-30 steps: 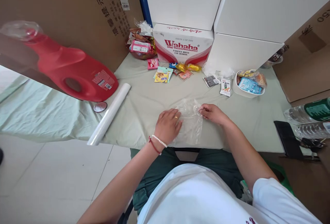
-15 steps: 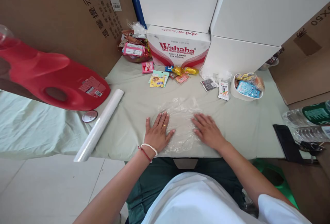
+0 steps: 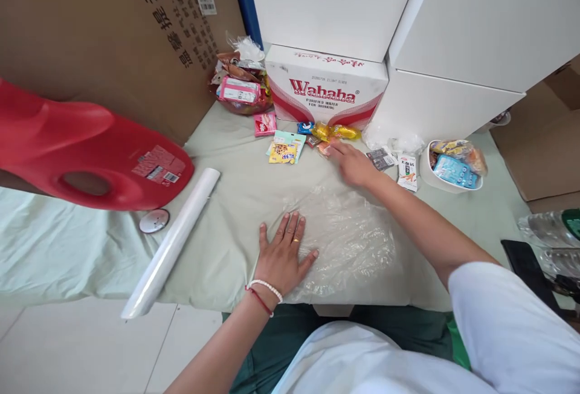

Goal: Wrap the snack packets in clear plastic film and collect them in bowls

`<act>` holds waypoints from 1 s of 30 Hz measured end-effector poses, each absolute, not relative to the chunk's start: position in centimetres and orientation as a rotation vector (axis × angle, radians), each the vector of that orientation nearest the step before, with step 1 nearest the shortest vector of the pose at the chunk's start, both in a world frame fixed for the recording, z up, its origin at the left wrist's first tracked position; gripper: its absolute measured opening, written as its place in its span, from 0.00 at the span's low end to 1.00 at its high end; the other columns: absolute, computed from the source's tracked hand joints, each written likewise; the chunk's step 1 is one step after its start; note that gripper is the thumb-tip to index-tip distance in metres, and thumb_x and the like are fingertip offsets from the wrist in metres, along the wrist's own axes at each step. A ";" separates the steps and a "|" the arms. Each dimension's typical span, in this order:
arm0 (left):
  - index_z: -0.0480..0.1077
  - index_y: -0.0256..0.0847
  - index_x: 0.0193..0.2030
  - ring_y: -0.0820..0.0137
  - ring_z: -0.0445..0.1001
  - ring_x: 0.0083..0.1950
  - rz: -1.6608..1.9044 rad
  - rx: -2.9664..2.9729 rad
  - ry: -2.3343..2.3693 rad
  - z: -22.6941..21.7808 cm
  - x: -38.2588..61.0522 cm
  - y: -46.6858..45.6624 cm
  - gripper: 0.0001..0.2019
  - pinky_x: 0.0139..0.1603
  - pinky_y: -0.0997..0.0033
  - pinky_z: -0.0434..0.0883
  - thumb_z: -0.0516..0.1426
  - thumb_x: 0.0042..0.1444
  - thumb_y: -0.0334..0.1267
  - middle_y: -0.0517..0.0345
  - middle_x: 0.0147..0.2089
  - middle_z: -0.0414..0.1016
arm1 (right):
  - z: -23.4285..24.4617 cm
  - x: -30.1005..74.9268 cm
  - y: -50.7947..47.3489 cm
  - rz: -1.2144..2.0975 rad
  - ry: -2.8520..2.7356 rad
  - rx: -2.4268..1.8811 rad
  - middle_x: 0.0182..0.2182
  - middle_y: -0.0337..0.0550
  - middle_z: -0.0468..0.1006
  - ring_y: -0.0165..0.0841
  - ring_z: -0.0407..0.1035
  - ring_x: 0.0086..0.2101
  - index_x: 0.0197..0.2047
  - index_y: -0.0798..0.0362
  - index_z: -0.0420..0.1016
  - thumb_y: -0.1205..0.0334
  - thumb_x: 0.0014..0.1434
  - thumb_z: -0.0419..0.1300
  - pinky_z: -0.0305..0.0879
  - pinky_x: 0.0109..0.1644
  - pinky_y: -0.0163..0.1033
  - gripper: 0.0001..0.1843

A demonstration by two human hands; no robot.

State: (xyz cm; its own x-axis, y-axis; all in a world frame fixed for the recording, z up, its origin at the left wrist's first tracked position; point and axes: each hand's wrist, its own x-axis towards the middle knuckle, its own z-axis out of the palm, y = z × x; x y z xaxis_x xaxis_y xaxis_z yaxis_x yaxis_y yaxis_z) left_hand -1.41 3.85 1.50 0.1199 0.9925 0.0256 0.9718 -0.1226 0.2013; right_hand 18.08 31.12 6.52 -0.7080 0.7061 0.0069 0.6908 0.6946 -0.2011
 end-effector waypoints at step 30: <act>0.52 0.41 0.78 0.50 0.52 0.80 0.260 2.236 1.990 1.8 -1.2 3.8 0.37 0.77 0.29 0.38 0.48 0.69 0.59 0.43 0.80 0.51 | 5.6 7.0 30.4 1.029 -1.932 -1.795 0.51 0.61 0.80 0.48 0.77 0.48 0.59 0.60 0.72 0.41 0.57 0.71 0.72 0.52 0.48 0.37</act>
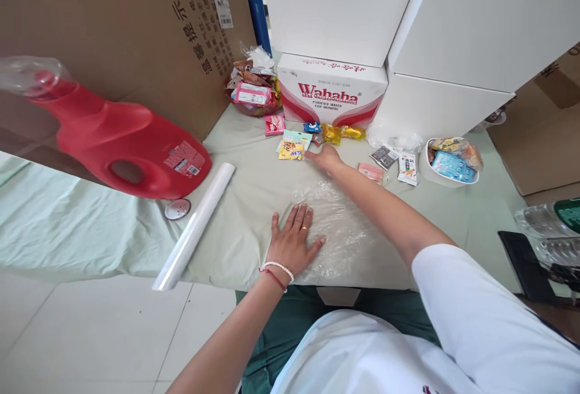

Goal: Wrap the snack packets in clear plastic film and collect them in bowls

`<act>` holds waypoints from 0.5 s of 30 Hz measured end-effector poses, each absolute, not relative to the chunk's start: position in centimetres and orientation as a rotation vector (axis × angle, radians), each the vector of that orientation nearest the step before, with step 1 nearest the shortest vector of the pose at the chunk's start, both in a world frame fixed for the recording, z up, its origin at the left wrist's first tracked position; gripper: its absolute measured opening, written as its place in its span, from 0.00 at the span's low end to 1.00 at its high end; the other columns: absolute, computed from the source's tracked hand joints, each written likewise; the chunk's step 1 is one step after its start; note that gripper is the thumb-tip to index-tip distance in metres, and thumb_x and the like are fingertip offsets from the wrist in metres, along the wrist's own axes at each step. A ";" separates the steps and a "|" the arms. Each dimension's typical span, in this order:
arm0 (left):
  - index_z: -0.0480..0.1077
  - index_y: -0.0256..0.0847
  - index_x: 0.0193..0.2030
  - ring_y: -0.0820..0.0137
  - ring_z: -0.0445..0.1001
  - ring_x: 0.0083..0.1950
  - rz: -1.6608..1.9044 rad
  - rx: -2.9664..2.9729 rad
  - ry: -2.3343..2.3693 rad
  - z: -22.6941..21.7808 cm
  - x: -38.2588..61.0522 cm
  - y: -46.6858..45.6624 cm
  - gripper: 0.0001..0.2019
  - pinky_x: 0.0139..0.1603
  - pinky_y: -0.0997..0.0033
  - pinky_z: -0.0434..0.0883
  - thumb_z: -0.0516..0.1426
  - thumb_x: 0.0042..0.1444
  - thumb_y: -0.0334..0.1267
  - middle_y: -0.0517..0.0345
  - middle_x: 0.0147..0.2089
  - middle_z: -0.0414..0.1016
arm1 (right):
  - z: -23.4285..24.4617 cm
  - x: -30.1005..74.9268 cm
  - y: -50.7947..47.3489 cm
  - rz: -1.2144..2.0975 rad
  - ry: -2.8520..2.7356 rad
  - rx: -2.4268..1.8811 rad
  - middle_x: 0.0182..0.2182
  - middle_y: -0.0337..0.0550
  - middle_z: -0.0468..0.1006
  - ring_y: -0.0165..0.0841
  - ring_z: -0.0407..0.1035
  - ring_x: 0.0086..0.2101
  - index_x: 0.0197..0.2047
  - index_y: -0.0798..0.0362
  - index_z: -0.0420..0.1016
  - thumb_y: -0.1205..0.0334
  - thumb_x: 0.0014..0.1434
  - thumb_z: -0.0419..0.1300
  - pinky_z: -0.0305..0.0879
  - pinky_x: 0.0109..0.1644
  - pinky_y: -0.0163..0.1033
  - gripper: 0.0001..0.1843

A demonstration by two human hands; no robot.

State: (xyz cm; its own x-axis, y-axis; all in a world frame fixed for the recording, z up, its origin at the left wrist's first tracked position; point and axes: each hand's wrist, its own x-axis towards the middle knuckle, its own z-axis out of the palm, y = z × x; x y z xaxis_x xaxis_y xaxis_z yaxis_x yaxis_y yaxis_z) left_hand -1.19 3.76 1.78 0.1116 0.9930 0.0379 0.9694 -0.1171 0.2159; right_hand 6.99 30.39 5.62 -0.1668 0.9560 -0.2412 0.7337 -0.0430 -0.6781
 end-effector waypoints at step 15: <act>0.52 0.44 0.78 0.50 0.52 0.80 0.260 2.220 1.990 1.9 -1.2 3.8 0.36 0.77 0.28 0.41 0.47 0.70 0.58 0.47 0.80 0.50 | 6.5 6.1 28.1 1.359 -1.368 -1.554 0.42 0.47 0.84 0.33 0.79 0.40 0.45 0.57 0.78 0.60 0.56 0.74 0.74 0.46 0.36 0.16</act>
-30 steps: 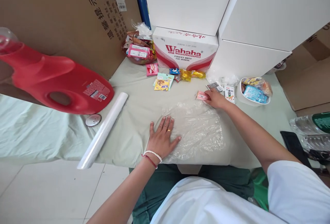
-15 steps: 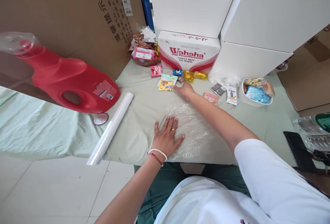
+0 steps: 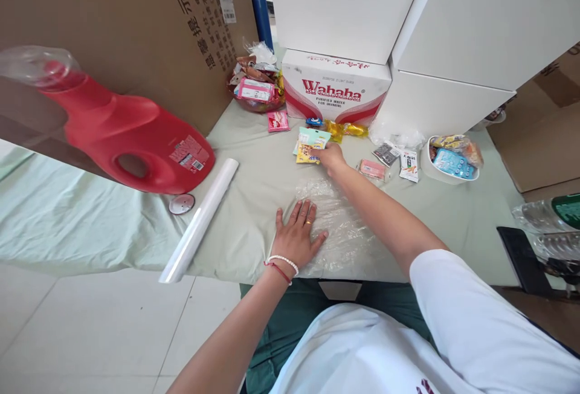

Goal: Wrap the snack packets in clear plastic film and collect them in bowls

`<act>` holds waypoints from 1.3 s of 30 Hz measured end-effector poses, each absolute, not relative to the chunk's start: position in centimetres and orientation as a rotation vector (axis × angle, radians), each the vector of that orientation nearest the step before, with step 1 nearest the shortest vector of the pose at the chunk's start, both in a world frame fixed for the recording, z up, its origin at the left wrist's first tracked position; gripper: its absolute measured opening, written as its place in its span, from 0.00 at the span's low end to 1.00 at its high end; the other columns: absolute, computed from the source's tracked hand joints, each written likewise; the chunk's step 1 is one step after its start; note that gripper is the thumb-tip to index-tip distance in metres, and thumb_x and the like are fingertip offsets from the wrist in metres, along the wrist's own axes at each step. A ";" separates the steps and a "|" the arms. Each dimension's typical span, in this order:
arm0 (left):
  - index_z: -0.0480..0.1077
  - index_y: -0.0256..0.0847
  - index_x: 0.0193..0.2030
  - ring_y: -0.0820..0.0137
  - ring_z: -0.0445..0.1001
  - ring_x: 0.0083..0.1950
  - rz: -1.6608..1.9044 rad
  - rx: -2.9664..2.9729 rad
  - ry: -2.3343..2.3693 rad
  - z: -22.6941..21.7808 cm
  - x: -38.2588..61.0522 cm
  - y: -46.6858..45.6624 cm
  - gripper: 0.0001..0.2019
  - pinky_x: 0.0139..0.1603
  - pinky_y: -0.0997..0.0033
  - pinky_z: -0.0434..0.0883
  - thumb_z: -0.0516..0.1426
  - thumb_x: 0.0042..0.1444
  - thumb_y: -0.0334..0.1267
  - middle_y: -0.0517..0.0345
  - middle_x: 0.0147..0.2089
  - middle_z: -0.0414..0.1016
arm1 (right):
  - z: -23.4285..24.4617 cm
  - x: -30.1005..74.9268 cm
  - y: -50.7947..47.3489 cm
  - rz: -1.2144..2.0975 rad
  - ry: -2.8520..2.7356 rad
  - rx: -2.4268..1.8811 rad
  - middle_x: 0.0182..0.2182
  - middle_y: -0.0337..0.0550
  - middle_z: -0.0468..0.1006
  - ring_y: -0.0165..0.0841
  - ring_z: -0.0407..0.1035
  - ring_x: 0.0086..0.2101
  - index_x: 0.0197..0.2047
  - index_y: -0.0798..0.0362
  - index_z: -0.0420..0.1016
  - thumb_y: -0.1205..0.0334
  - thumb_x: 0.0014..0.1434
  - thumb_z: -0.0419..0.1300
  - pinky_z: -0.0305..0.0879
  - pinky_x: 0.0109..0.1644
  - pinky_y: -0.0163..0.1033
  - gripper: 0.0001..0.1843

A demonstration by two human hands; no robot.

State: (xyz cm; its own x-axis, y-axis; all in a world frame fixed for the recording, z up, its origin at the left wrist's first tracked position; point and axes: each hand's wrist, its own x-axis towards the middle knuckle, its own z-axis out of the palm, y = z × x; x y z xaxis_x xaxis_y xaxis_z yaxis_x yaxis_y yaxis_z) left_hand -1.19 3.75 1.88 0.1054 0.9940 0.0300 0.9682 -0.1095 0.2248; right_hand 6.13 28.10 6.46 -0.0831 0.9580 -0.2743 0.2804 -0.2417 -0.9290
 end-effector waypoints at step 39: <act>0.51 0.43 0.79 0.51 0.51 0.80 0.146 2.267 2.032 1.8 -0.9 3.8 0.35 0.76 0.29 0.44 0.46 0.70 0.56 0.43 0.80 0.50 | 6.9 19.7 12.5 0.368 -3.041 -0.817 0.61 0.53 0.70 0.49 0.65 0.55 0.62 0.48 0.77 0.58 0.65 0.67 0.67 0.56 0.51 0.23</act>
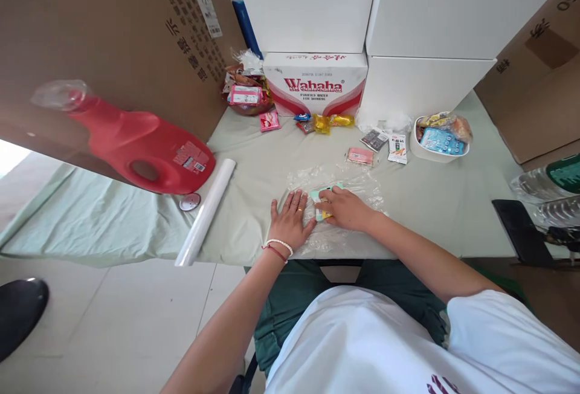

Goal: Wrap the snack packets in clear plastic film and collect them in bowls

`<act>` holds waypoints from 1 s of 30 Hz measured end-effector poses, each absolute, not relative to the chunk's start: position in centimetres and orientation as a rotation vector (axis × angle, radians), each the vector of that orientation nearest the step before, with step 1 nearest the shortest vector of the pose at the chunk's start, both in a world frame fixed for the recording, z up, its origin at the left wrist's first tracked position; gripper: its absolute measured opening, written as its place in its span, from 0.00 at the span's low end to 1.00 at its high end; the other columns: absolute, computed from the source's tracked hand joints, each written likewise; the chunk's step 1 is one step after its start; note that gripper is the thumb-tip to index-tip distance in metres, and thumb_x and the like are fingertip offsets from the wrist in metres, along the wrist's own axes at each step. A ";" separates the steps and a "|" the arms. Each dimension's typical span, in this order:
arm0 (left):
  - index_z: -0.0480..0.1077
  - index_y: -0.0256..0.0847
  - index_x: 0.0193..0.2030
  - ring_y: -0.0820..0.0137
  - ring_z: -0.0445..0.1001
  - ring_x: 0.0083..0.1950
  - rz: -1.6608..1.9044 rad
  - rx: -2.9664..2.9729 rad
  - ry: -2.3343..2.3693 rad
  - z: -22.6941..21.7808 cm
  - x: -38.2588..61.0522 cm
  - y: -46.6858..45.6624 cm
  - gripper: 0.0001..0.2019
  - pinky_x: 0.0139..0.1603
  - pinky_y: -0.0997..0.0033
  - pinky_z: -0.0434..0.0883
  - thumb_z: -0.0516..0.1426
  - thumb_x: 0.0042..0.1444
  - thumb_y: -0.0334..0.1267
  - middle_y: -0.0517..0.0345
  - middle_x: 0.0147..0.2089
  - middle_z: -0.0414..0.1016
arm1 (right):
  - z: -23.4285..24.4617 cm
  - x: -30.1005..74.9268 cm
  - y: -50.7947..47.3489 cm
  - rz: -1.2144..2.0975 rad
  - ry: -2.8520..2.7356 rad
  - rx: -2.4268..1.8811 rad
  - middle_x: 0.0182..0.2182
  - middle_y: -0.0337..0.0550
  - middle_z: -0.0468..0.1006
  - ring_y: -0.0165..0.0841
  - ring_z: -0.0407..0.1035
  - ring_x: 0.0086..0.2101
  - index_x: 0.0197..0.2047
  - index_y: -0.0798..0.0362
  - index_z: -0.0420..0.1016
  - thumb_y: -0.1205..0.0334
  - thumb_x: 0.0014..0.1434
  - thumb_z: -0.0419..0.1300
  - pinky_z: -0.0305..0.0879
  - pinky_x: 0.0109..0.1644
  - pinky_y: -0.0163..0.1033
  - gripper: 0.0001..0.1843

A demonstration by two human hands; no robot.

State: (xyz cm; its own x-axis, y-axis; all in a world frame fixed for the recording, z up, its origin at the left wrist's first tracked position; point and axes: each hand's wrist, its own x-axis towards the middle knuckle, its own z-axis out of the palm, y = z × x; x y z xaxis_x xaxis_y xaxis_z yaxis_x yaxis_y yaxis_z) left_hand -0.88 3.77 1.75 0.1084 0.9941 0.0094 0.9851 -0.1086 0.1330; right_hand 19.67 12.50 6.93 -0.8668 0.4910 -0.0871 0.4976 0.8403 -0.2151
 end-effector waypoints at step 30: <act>0.61 0.49 0.74 0.52 0.66 0.72 0.452 2.294 1.854 3.3 -3.2 0.0 0.32 0.69 0.45 0.60 0.51 0.67 0.58 0.44 0.79 0.56 | 4.2 32.9 6.3 -0.812 3.150 1.166 0.50 0.53 0.79 0.41 0.74 0.48 0.49 0.49 0.79 0.64 0.73 0.52 0.75 0.52 0.51 0.13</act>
State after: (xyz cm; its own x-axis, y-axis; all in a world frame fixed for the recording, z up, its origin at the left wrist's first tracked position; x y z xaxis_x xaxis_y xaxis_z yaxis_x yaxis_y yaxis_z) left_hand -3.25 -0.05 3.26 0.1868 0.9733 0.1335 0.9257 -0.2199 0.3077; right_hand 32.89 6.28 4.17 -0.7289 0.6727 0.1270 0.5276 0.6703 -0.5219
